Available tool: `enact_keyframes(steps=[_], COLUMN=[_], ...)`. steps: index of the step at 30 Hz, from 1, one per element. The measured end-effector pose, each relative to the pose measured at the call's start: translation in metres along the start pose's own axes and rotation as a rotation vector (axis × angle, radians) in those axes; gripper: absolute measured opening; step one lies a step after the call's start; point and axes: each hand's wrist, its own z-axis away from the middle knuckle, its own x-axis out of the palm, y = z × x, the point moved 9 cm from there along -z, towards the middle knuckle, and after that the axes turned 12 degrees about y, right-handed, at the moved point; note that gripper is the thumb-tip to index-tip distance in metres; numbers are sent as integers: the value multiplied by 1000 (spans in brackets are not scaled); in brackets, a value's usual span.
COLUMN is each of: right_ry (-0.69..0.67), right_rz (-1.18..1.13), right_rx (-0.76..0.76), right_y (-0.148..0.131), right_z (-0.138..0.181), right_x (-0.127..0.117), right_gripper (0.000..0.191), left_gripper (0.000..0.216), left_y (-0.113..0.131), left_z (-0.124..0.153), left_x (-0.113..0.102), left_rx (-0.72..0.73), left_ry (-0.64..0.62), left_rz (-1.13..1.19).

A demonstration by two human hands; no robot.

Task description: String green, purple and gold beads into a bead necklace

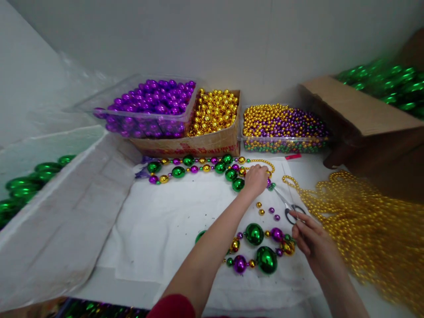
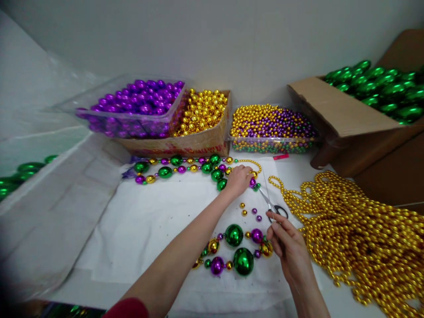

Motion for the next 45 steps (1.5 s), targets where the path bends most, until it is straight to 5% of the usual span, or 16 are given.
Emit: enact_keyframes(steps=[6,11,16,19,22,32,45], right_ry=[5,15,-3,-49,-116,-130,-122], right_rz=[6,-3,12,96,256,637,669], right_rx=[8,17,8,-13,-10,-95,-180], right_y=[2,1,-3,-4,2,8,1], right_z=[6,6,4,11,23,48,49], right_x=[-1,-10,-1,14,28,27,30], right_gripper=[36,34,35,36,40,50,47], left_gripper=[21,21,28,22,17,11,8], left_y=[-1,-16,-35,-45,-48,-66,-63], left_z=[-28,-21,29,76,107,105,104], left_x=[45,25,-10,-10,-4,-22,-32], left_rx=[-126,-255,-458,-838,-1068,-1052,-957], left_ry=[-103,-82,-107,-123,-141,153,210], left_rz=[93,352,803,1476,1772,1864,1840])
